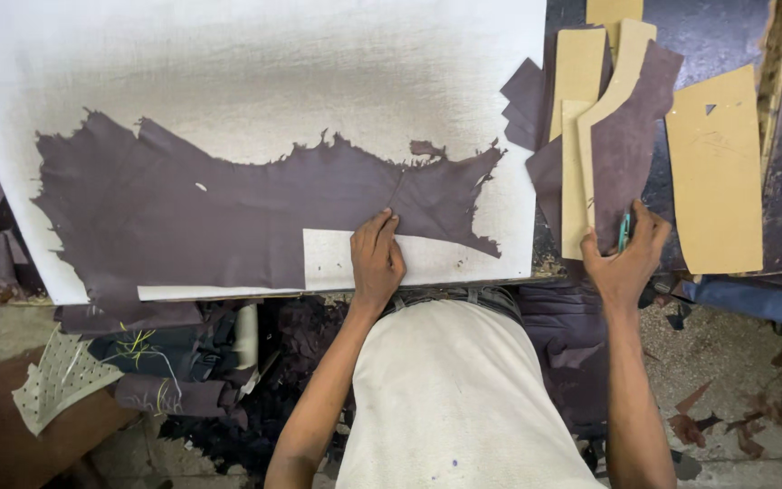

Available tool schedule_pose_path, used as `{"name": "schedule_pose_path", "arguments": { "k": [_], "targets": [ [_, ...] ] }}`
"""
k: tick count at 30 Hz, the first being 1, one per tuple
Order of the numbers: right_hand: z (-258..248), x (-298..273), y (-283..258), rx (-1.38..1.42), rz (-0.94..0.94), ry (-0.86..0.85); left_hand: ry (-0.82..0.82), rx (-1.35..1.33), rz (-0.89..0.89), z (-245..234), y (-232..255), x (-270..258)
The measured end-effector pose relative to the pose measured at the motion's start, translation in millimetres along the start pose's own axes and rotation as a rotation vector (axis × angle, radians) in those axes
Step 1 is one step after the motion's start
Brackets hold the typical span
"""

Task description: The person uses a cardboard template and a utility knife to cut shapes from a large piece of dark fabric on a table. They repeatedly position the template, trace around it, and remove the cut pieces, then reposition the fabric and continue cutting additional shapes.

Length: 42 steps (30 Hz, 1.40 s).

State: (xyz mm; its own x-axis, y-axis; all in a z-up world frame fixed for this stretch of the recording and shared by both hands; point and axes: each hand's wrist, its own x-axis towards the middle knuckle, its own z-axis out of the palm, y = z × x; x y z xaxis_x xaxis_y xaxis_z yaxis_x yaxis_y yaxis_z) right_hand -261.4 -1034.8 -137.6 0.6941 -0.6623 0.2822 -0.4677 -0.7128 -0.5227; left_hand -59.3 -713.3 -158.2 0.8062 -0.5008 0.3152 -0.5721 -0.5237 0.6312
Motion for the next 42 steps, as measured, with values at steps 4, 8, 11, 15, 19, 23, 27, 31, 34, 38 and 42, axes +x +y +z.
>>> {"name": "schedule_pose_path", "arguments": {
  "k": [4, 8, 11, 15, 19, 23, 27, 31, 34, 38, 42],
  "targets": [
    [-2.2, 0.8, -7.3, 0.16, 0.207, -0.038, 0.042, 0.066, -0.059, -9.1, 5.5, 5.8],
    [-11.2, -1.6, -16.7, 0.059, 0.031, 0.045, -0.069, 0.129, -0.042, -11.9, 11.2, 20.2],
    [-19.1, -14.6, -21.1, 0.125, 0.126, 0.039, -0.165, 0.143, -0.046, -14.6, 14.8, 14.1],
    [-19.3, -10.9, -30.4, 0.1, 0.098, 0.082, -0.195, 0.16, -0.05, -16.4, 13.0, 23.4],
    [-26.7, -9.9, -31.1, 0.093, 0.15, 0.085, -0.189, 0.124, -0.062, -9.0, 10.3, 21.1],
    [-20.7, -7.9, -36.4, 0.147, 0.144, 0.092, -0.169, 0.112, -0.054, -10.7, 3.0, 16.3],
    [-18.5, 9.5, -38.8, 0.163, 0.152, 0.096, -0.092, 0.066, -0.014, -2.6, 4.1, 23.4],
    [-5.6, -10.9, -50.8, 0.278, 0.109, 0.052, -0.112, 0.066, 0.001, -12.3, -4.4, 6.9],
    [-4.2, -0.9, -57.8, 0.252, 0.035, 0.023, -0.104, 0.028, -0.001, -10.0, -3.7, 13.2],
    [2.9, 10.1, -87.5, 0.331, -0.132, -0.114, -0.102, -0.095, -0.028, -18.2, -7.0, 17.7],
    [32.1, 12.9, -140.9, 0.391, -0.298, -0.33, -0.059, -0.124, -0.109, -46.4, -31.3, 18.0]
  ]
}}
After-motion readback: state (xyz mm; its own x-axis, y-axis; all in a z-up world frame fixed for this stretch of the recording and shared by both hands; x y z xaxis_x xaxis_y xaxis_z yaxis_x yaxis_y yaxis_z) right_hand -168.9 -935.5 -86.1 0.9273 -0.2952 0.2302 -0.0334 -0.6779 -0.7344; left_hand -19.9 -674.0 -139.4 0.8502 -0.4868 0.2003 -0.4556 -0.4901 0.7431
